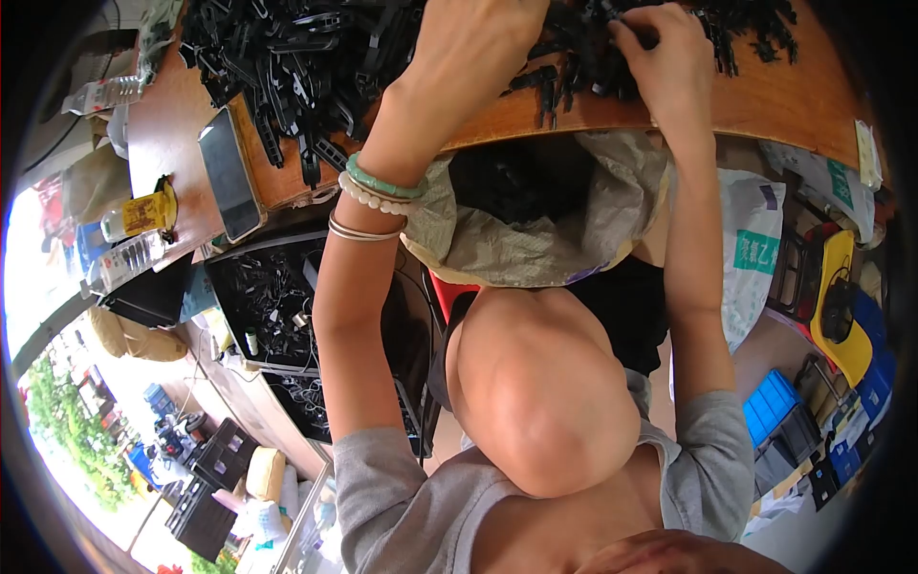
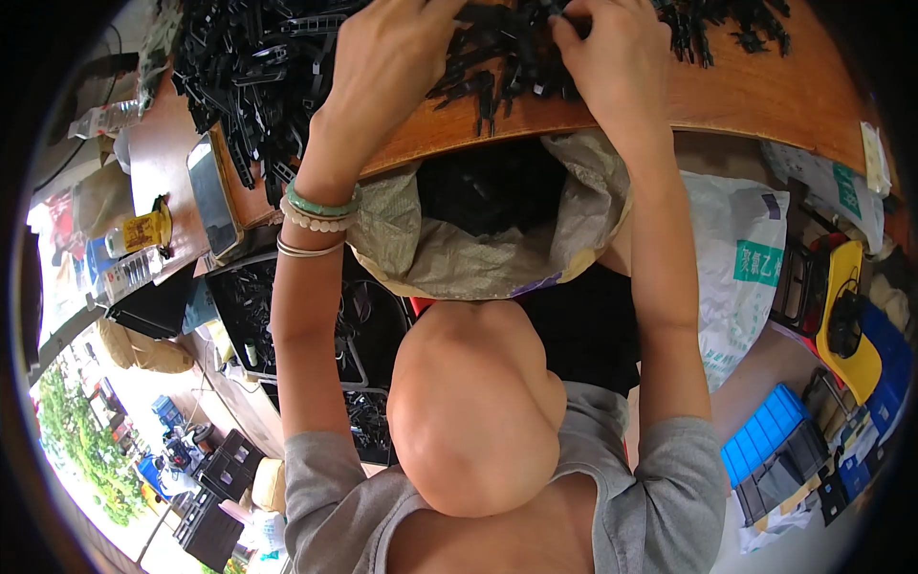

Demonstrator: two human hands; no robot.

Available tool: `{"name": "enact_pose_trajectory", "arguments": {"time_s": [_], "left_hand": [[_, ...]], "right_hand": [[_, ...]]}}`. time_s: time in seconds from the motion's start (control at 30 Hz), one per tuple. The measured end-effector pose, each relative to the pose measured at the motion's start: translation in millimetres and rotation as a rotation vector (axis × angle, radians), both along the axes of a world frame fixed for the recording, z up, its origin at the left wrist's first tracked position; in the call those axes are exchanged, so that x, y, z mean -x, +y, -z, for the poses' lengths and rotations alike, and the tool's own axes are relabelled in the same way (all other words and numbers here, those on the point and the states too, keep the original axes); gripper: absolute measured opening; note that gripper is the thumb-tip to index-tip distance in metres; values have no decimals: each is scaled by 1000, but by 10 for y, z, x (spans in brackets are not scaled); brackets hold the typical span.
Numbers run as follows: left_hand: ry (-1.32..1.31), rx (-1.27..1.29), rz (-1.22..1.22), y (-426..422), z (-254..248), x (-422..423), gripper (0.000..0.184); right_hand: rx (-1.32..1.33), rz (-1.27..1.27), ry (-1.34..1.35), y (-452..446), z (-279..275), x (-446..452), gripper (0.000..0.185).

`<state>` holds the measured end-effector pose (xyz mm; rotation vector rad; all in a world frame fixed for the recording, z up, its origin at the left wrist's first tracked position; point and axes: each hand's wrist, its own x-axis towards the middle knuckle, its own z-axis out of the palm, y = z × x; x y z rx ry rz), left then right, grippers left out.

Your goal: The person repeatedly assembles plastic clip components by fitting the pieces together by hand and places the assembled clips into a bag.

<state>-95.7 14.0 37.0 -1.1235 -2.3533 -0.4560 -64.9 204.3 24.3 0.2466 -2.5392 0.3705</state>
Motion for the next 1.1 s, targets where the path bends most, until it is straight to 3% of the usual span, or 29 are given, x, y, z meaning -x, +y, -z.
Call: {"name": "enact_pose_trajectory", "arguments": {"time_s": [0.07,0.1,0.13,0.17,0.2,0.27,0.33,0.37,0.4,0.47,0.5,0.53,0.6,0.67,0.73,0.8,0.87,0.93,1.1], "left_hand": [[43,-44,-19,-5,-53,-68,15],[14,-206,-29,-2,-95,-132,16],[-13,-368,-38,4,-131,-204,17],[-370,-617,-89,24,-122,-301,19],[-369,-617,-90,-3,-74,-345,19],[-967,-981,-15,-93,65,-450,17],[-1069,-1105,107,-151,158,-489,14],[-1239,-1204,97,-156,132,-560,17],[-1407,-1303,89,-159,121,-598,21],[-1489,-1372,155,-166,174,-630,23],[-1503,-1377,148,-152,186,-657,23],[-1515,-1382,141,-144,185,-682,23],[-1518,-1357,111,-161,124,-727,25],[-1580,-1111,70,-213,79,-761,29],[-1523,-1089,44,-217,34,-793,28],[-1468,-1064,20,-199,-15,-852,28],[-1251,-1038,-81,-159,-56,-926,23],[-1251,-1060,-113,-180,-32,-911,22],[-1281,-1099,-105,-223,-93,-919,23]], "right_hand": [[366,9,126,-26,20,-6,11],[368,10,119,-21,56,-17,11],[618,-34,48,-1,107,-26,10],[868,-79,-22,23,150,-29,9],[1116,-126,-95,36,170,-29,9],[1193,-141,-230,32,44,-187,12],[1457,-197,-476,57,8,-272,9],[1446,-410,-488,115,109,-284,22],[1444,-413,-489,138,130,-322,22],[1538,-696,-651,3,-38,-463,16],[1368,-749,-645,-26,-59,-498,19],[1366,-751,-646,-77,-102,-557,19],[1016,-649,-563,-182,-181,-668,21],[937,-604,-494,-209,-180,-678,21],[690,-573,-252,-226,-168,-664,19],[667,-539,-190,-257,-160,-677,18],[645,-502,-131,-294,-141,-706,18],[625,-535,0,-331,-103,-751,19],[673,-513,35,-316,-51,-764,19]]}}
